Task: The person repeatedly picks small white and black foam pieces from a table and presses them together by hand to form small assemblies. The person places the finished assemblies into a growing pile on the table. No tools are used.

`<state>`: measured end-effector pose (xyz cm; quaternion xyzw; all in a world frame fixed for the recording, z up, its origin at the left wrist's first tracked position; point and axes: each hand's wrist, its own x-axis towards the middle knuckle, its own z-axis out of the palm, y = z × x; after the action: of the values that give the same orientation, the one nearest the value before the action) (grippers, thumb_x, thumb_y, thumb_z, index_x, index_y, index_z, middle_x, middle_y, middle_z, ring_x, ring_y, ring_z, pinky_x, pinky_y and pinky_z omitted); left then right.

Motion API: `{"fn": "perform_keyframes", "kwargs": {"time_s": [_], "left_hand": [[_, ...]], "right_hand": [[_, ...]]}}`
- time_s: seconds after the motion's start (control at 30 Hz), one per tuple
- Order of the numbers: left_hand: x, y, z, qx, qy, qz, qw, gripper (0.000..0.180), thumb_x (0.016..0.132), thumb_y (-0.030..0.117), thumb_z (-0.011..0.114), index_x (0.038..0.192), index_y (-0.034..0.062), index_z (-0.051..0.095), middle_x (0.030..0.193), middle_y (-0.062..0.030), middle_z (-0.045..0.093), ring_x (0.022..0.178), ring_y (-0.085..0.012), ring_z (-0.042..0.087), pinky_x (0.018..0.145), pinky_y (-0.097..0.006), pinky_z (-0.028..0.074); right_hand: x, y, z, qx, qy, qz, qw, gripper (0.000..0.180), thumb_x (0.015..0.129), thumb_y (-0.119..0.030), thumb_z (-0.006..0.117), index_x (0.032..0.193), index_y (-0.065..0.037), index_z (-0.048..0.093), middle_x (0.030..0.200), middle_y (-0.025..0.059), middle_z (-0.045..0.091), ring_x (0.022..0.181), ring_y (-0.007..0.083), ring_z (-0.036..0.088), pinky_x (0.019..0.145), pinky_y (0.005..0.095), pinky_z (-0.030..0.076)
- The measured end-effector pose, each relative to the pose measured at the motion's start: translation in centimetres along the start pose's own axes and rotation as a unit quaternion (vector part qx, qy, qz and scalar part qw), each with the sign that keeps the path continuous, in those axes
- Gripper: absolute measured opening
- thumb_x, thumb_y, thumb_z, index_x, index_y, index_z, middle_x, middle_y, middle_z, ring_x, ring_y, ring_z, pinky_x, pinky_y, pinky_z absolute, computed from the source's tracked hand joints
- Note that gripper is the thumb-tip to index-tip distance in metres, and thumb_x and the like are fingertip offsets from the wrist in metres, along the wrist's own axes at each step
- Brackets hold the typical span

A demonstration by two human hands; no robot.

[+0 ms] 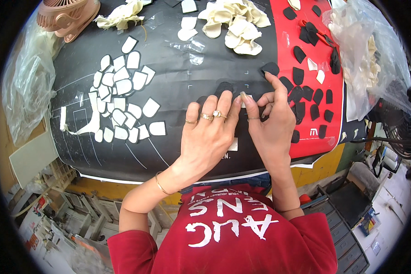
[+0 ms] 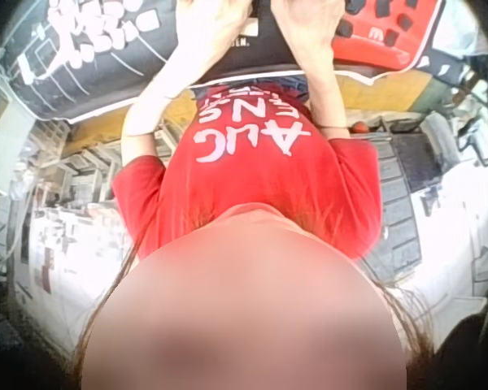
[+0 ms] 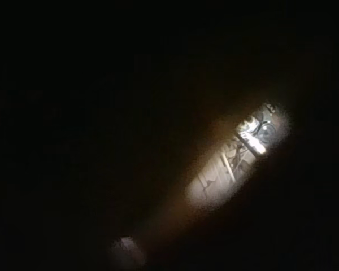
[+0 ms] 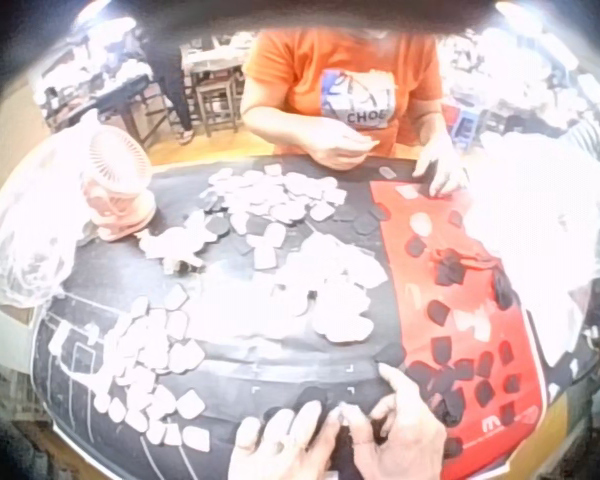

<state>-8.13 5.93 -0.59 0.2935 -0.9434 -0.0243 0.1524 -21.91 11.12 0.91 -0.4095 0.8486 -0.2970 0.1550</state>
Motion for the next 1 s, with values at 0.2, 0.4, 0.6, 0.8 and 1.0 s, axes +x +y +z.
{"fn": "perform_keyframes", "kwargs": {"time_s": [0.2, 0.4, 0.6, 0.8, 1.0], "left_hand": [[0.0, 0.2, -0.2, 0.022, -0.027, -0.008, 0.999, 0.051, 0.071, 0.017, 0.074, 0.122, 0.0167, 0.068, 0.126, -0.0023, 0.056, 0.110, -0.0195, 0.052, 0.096, -0.039, 0.032], [0.2, -0.1, -0.3, 0.022, -0.021, 0.005, 1.000, 0.051, 0.072, 0.015, 0.073, 0.122, 0.0159, 0.068, 0.126, -0.0024, 0.055, 0.111, -0.0197, 0.052, 0.096, -0.039, 0.032], [0.2, -0.3, -0.3, 0.004, -0.029, 0.013, 1.000, 0.048, 0.072, 0.014, 0.073, 0.120, 0.0147, 0.069, 0.125, -0.0032, 0.055, 0.112, -0.0213, 0.053, 0.097, -0.040, 0.032], [0.5, -0.6, -0.4, -0.025, -0.027, -0.001, 0.999, 0.045, 0.075, 0.013, 0.072, 0.119, 0.0167, 0.070, 0.124, -0.0035, 0.056, 0.112, -0.0219, 0.054, 0.098, -0.042, 0.032], [0.7, -1.6, -0.8, -0.119, -0.011, -0.019, 0.993, 0.034, 0.080, 0.012, 0.071, 0.114, 0.0175, 0.074, 0.119, -0.0041, 0.059, 0.111, -0.0230, 0.054, 0.098, -0.043, 0.031]], "right_hand": [[-0.4, 0.4, 1.0, -0.030, 0.048, -0.035, 0.998, 0.041, 0.088, -0.013, 0.071, 0.125, -0.006, 0.057, 0.080, 0.0042, 0.057, 0.075, 0.0242, 0.062, 0.065, 0.0387, 0.047], [-0.4, 1.4, 1.6, -0.038, 0.109, -0.067, 0.991, 0.036, 0.090, -0.009, 0.068, 0.124, -0.005, 0.057, 0.086, 0.0075, 0.057, 0.078, 0.0269, 0.062, 0.067, 0.0399, 0.048], [-0.5, 1.5, 1.5, 0.057, 0.132, -0.050, 0.988, 0.032, 0.092, -0.010, 0.066, 0.123, -0.006, 0.058, 0.094, 0.0106, 0.058, 0.079, 0.0295, 0.063, 0.069, 0.0411, 0.049], [-0.4, 1.6, 1.8, -0.020, 0.138, -0.115, 0.983, 0.029, 0.092, -0.007, 0.064, 0.120, -0.006, 0.059, 0.095, 0.0116, 0.059, 0.080, 0.0303, 0.064, 0.070, 0.0424, 0.050], [-0.9, 2.1, 0.8, 0.060, 0.090, -0.082, 0.991, 0.019, 0.092, -0.012, 0.066, 0.110, -0.005, 0.065, 0.102, 0.0143, 0.058, 0.085, 0.0335, 0.063, 0.070, 0.0458, 0.050]]}}
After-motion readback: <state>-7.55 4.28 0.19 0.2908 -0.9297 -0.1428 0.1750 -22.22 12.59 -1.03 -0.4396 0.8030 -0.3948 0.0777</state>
